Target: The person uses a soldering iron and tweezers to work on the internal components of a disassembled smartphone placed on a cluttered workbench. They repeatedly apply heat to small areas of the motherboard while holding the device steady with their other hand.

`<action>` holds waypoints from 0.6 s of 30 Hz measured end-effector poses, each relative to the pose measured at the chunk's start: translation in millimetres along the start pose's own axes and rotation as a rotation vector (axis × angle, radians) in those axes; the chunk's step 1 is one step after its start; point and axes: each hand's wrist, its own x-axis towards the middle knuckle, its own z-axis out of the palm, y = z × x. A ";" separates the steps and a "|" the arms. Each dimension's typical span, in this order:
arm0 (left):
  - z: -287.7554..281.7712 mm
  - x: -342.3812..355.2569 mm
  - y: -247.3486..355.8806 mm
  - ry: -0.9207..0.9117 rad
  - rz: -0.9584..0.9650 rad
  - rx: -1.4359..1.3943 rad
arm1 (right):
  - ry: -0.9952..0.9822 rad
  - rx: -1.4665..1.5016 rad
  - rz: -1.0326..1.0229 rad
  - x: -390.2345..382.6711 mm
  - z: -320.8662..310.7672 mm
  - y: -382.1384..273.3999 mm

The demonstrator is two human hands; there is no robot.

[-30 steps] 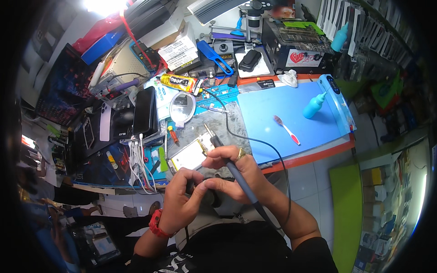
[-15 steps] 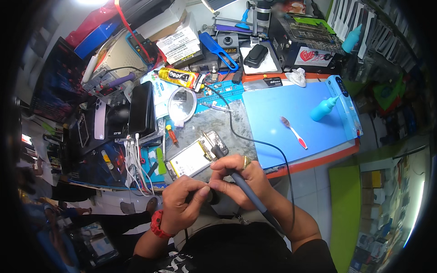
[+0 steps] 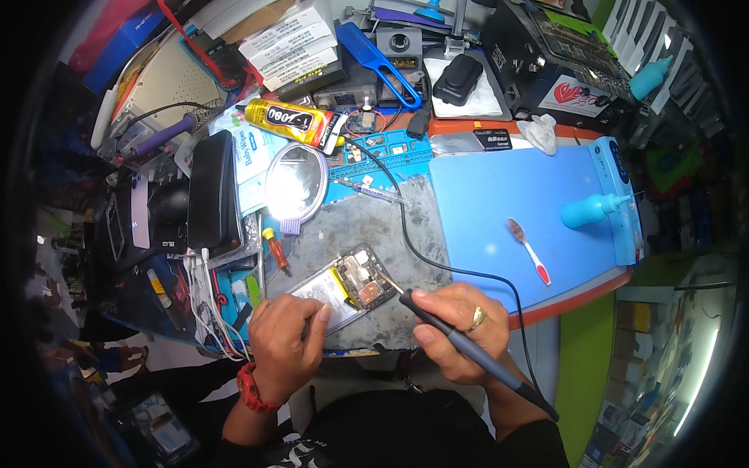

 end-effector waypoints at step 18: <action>7.6 2.8 -4.6 -0.087 0.057 0.128 | -0.004 -0.001 0.054 1.1 18.4 6.2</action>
